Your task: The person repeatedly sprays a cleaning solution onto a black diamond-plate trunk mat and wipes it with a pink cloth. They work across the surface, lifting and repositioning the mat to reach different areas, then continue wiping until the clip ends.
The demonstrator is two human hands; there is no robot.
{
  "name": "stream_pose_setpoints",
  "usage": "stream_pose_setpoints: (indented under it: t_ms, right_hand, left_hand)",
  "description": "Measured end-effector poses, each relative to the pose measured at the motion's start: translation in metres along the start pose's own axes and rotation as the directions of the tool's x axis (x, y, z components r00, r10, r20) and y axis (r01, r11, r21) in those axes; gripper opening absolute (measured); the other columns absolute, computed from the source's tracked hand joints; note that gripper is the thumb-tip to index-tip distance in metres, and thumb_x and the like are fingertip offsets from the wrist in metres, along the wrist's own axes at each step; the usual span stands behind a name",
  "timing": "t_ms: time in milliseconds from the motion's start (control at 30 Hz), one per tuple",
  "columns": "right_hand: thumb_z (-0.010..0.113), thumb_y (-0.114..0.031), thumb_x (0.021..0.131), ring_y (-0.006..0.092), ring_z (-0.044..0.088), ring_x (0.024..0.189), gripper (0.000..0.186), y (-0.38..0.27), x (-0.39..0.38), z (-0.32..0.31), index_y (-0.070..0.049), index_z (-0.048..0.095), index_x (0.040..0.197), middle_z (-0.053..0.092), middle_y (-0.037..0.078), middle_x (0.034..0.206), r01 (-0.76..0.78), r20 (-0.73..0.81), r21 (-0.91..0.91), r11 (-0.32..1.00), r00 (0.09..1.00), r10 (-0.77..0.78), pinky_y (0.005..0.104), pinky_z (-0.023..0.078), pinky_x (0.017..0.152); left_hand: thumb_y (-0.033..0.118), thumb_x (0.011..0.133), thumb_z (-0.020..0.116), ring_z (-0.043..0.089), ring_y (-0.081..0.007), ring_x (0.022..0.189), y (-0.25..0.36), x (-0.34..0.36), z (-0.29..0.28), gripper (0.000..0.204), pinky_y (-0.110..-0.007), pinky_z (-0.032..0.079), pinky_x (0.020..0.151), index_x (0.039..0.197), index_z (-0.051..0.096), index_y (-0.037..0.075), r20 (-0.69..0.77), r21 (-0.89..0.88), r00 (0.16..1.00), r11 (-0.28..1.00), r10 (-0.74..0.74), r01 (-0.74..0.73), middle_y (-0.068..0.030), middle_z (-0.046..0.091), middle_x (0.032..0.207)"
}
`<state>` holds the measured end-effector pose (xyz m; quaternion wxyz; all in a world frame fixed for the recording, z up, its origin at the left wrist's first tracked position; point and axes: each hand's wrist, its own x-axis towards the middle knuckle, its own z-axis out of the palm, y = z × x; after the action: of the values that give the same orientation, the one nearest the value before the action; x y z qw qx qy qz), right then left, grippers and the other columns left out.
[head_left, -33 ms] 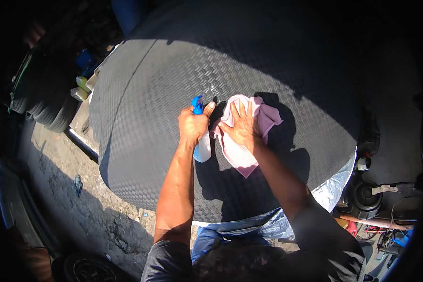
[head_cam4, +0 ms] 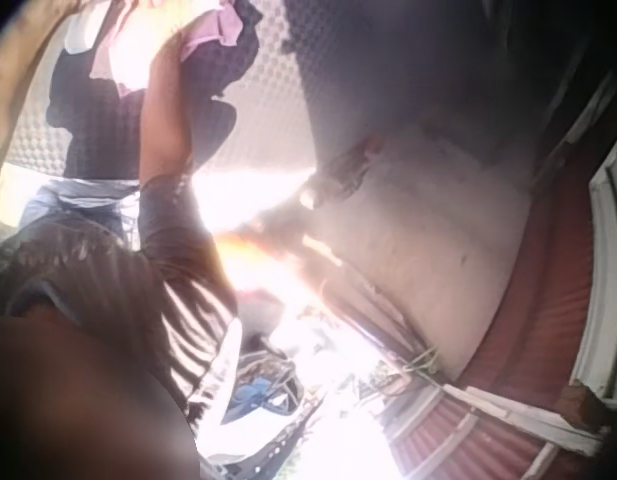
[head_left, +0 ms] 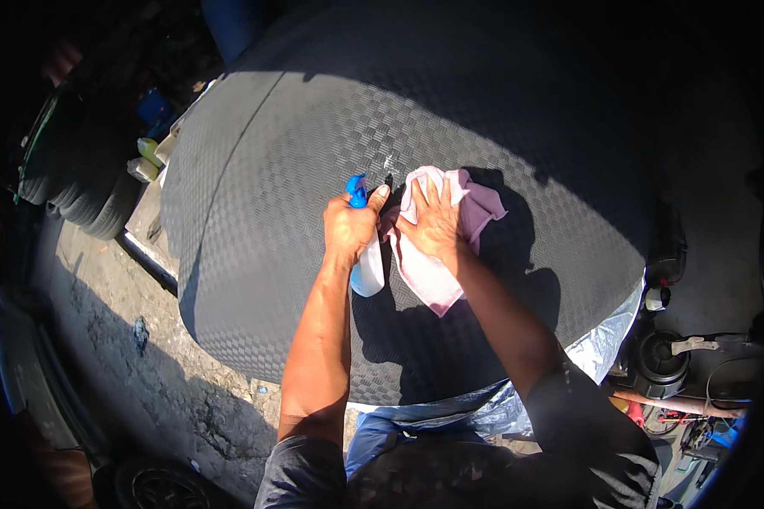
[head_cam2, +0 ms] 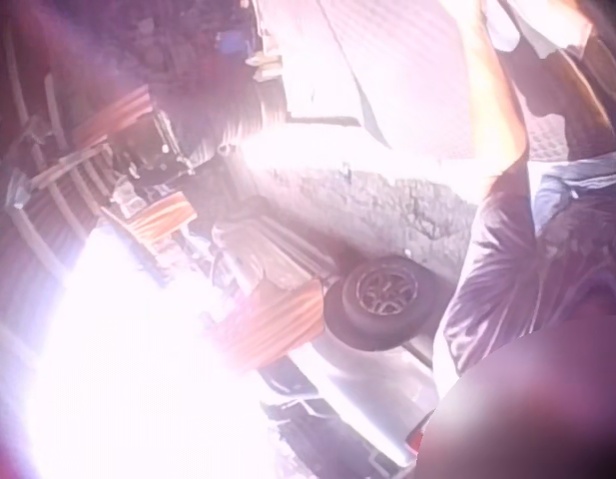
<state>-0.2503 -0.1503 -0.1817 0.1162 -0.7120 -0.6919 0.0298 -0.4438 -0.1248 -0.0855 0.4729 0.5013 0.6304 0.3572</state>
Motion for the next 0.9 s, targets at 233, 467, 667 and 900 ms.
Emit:
stream_pose_setpoints:
  t_ms: [233, 467, 667, 900]
  right_hand:
    - [0.036, -0.054, 0.113, 0.0436, 0.002, 0.168, 0.07, -0.055, 0.172, -0.016, -0.021, 0.027, 0.174, 0.02, 0.012, 0.182, 0.182, 0.222, 0.011, 0.983, 0.958, -0.18, 0.0695, 0.011, 0.131]
    - [0.041, -0.056, 0.111, 0.0354, 0.029, 0.164, 0.067, -0.073, 0.227, 0.033, -0.019, 0.045, 0.166, 0.039, 0.012, 0.174, 0.539, -0.04, 0.095, 0.837, 0.842, -0.538, 0.0531, 0.023, 0.133]
    - [0.027, -0.057, 0.113, 0.0432, 0.011, 0.167, 0.068, 0.124, 0.234, -0.048, -0.02, 0.043, 0.168, 0.022, 0.01, 0.181, -0.348, -0.106, -0.191, 0.918, 0.937, 0.333, 0.0555, 0.018, 0.135]
    - [0.051, -0.075, 0.099, 0.0442, 0.023, 0.163, 0.09, -0.095, 0.166, 0.023, -0.016, 0.044, 0.166, 0.036, 0.019, 0.174, 0.569, 0.081, 0.225, 0.791, 0.798, -0.598, 0.0652, 0.011, 0.132]
  left_hand:
    - [0.031, 0.101, 0.081, 0.072, -0.0229, 0.063, -0.078, 0.005, -0.039, 0.03, -0.039, 0.063, 0.061, 0.109, 0.071, 0.004, 0.287, -0.576, 0.934, 0.74, -0.214, 0.346, -0.0117, 0.077, 0.09]
    - [0.023, 0.105, 0.075, 0.074, -0.0258, 0.064, -0.143, 0.003, -0.035, 0.02, -0.041, 0.063, 0.057, 0.114, 0.072, 0.005, 0.249, -0.639, 0.952, 0.708, -0.178, 0.3, -0.0129, 0.075, 0.081]
    - [0.019, 0.104, 0.077, 0.073, -0.0245, 0.063, -0.136, 0.007, -0.035, 0.02, -0.04, 0.062, 0.059, 0.112, 0.069, 0.003, 0.261, -0.631, 0.948, 0.711, -0.182, 0.31, -0.0143, 0.076, 0.083]
    - [0.027, 0.105, 0.074, 0.072, -0.0248, 0.061, -0.134, 0.007, -0.04, 0.03, -0.044, 0.061, 0.052, 0.125, 0.071, 0.004, 0.295, -0.583, 0.938, 0.744, -0.182, 0.328, -0.0139, 0.076, 0.083]
